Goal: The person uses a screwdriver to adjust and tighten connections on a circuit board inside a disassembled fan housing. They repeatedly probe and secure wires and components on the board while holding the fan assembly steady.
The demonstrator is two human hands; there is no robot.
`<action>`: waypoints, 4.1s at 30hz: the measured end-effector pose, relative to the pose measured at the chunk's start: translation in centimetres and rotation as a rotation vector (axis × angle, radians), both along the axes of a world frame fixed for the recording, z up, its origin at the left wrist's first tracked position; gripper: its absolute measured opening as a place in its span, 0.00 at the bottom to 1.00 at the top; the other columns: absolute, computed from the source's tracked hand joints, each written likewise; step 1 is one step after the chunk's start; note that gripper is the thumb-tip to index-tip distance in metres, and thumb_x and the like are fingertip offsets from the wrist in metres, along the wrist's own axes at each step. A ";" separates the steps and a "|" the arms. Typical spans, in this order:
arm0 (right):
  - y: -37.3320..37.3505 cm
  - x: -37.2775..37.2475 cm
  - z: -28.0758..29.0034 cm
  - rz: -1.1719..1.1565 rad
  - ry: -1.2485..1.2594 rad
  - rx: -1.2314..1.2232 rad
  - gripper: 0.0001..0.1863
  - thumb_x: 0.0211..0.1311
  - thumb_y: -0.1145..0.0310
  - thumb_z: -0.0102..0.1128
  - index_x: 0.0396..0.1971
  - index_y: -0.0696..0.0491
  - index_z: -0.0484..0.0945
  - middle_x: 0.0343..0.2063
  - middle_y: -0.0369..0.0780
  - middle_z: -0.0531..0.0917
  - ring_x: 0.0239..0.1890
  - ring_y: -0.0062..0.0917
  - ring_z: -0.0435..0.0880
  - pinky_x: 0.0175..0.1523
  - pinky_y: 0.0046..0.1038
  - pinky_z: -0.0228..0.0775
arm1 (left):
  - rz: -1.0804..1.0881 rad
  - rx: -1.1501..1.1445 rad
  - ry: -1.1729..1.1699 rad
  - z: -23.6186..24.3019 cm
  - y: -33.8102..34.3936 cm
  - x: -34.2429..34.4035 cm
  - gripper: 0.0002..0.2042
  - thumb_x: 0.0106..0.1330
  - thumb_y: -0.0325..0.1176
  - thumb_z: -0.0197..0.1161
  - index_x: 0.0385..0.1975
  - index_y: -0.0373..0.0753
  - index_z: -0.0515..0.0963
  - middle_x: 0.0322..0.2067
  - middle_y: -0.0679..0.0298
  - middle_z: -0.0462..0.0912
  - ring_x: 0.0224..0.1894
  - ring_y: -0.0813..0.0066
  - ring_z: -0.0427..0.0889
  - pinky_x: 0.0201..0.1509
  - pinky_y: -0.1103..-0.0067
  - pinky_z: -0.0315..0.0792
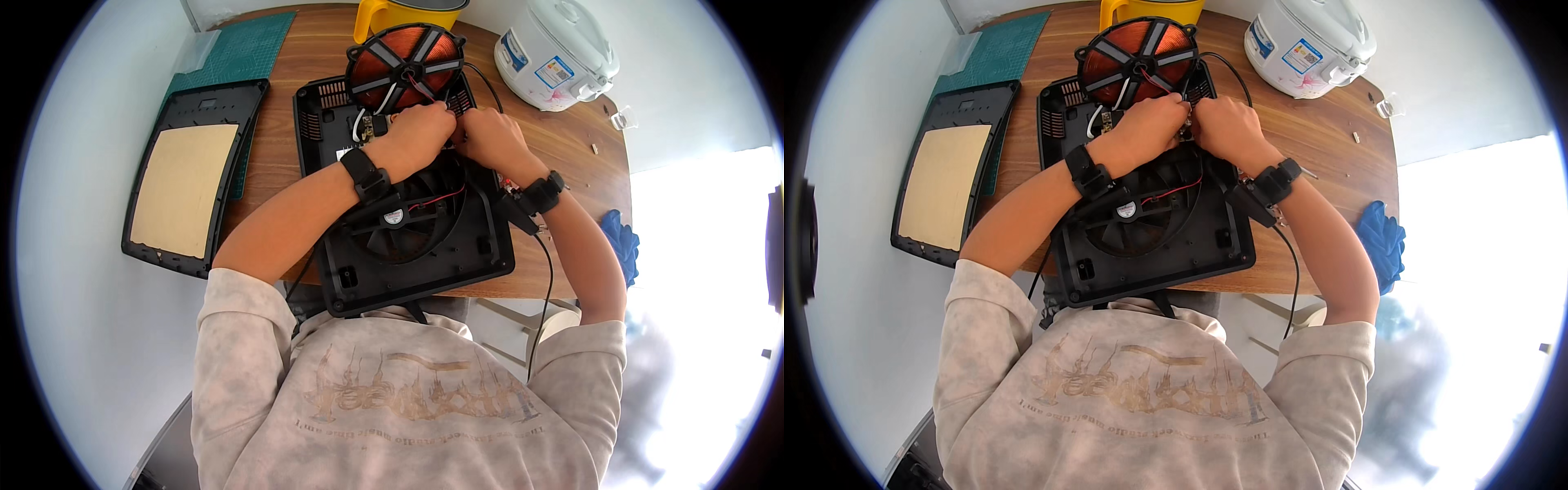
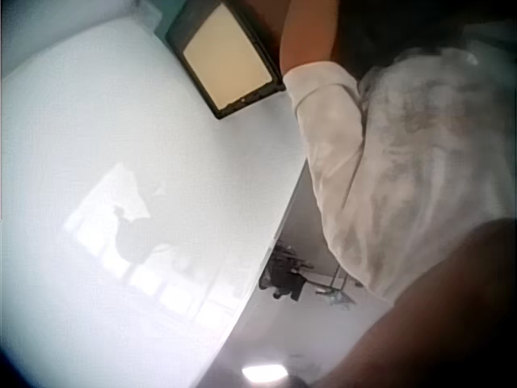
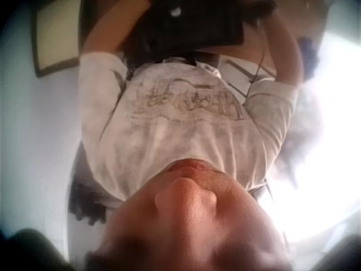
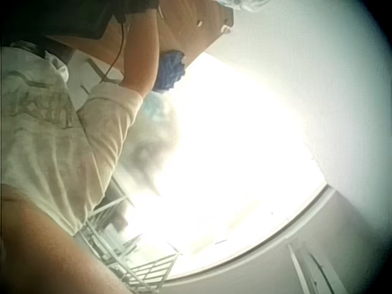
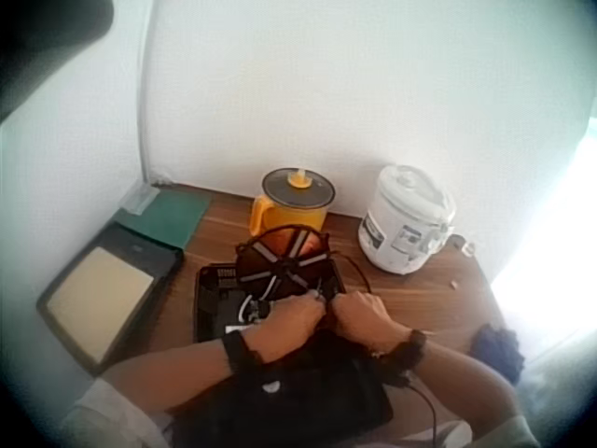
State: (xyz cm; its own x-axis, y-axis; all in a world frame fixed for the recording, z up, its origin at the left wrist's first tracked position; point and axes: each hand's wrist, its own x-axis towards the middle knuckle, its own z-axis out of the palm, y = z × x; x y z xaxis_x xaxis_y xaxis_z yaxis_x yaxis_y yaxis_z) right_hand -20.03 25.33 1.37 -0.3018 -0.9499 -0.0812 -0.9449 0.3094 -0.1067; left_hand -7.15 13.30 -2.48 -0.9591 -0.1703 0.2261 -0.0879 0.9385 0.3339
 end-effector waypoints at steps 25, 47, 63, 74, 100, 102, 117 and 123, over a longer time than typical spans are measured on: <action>0.3 0.2 -0.4 0.018 0.053 -0.055 0.07 0.55 0.69 0.66 0.30 0.56 0.87 0.29 0.51 0.87 0.35 0.47 0.88 0.40 0.44 0.81 | 0.019 -0.028 0.005 -0.5 -0.1 -0.3 0.15 0.51 0.25 0.71 0.40 0.35 0.80 0.43 0.55 0.81 0.42 0.49 0.86 0.45 0.62 0.83; 2.3 0.8 5.2 -0.044 -0.199 -0.170 0.11 0.55 0.70 0.64 0.37 0.54 0.76 0.31 0.47 0.85 0.38 0.48 0.84 0.43 0.45 0.74 | 0.005 0.009 0.008 -0.8 0.0 0.0 0.16 0.53 0.27 0.73 0.40 0.34 0.77 0.42 0.53 0.80 0.43 0.49 0.85 0.45 0.61 0.82; 14.7 2.2 16.2 -0.469 0.073 -0.425 0.11 0.69 0.64 0.65 0.45 0.52 0.75 0.29 0.42 0.87 0.27 0.26 0.84 0.34 0.27 0.73 | -0.023 0.007 0.016 -0.5 -0.9 -1.9 0.16 0.61 0.42 0.72 0.27 0.34 0.79 0.32 0.54 0.83 0.40 0.52 0.84 0.42 0.62 0.80; 15.3 2.8 11.7 -0.494 -0.469 -0.684 0.11 0.68 0.67 0.67 0.44 0.54 0.77 0.28 0.38 0.86 0.27 0.16 0.85 0.35 0.19 0.77 | 0.061 -0.046 -0.026 1.0 0.0 -1.8 0.19 0.57 0.46 0.76 0.26 0.33 0.84 0.27 0.52 0.85 0.32 0.51 0.87 0.37 0.64 0.82; 11.1 3.5 7.5 -0.069 -0.284 -0.618 0.11 0.62 0.76 0.63 0.44 0.57 0.76 0.40 0.43 0.83 0.38 0.37 0.86 0.44 0.32 0.83 | 0.073 -0.087 0.009 0.9 0.0 -1.8 0.19 0.55 0.46 0.77 0.25 0.34 0.82 0.25 0.52 0.84 0.31 0.51 0.87 0.35 0.63 0.82; 11.0 3.5 7.3 -0.058 -0.260 -0.612 0.11 0.62 0.76 0.63 0.44 0.57 0.76 0.40 0.43 0.83 0.38 0.38 0.86 0.43 0.33 0.82 | 0.069 -0.091 0.016 0.8 -0.1 -1.8 0.19 0.55 0.46 0.76 0.25 0.34 0.82 0.25 0.52 0.84 0.31 0.51 0.87 0.35 0.63 0.82; 10.8 4.0 6.8 -0.047 -0.348 -0.650 0.08 0.65 0.77 0.61 0.42 0.57 0.76 0.37 0.42 0.82 0.28 0.28 0.88 0.33 0.28 0.81 | 0.054 -0.103 0.035 0.6 -0.2 -1.8 0.19 0.55 0.46 0.76 0.26 0.33 0.81 0.25 0.52 0.84 0.30 0.51 0.87 0.35 0.64 0.82; 10.7 4.0 6.9 0.012 -0.238 -0.641 0.09 0.64 0.76 0.61 0.43 0.55 0.76 0.38 0.41 0.81 0.35 0.35 0.87 0.37 0.32 0.80 | 0.059 -0.111 0.025 0.6 -0.2 -1.8 0.19 0.56 0.46 0.76 0.26 0.33 0.81 0.25 0.52 0.84 0.30 0.52 0.87 0.35 0.64 0.82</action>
State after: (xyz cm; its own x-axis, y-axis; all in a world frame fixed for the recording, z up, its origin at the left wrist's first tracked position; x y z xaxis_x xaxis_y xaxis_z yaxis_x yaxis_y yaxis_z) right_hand -16.07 36.00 8.23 -0.3340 -0.8358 0.4357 -0.8764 0.1052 -0.4700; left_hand -9.00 13.12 -1.91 -0.9421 -0.1991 0.2699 -0.1373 0.9631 0.2314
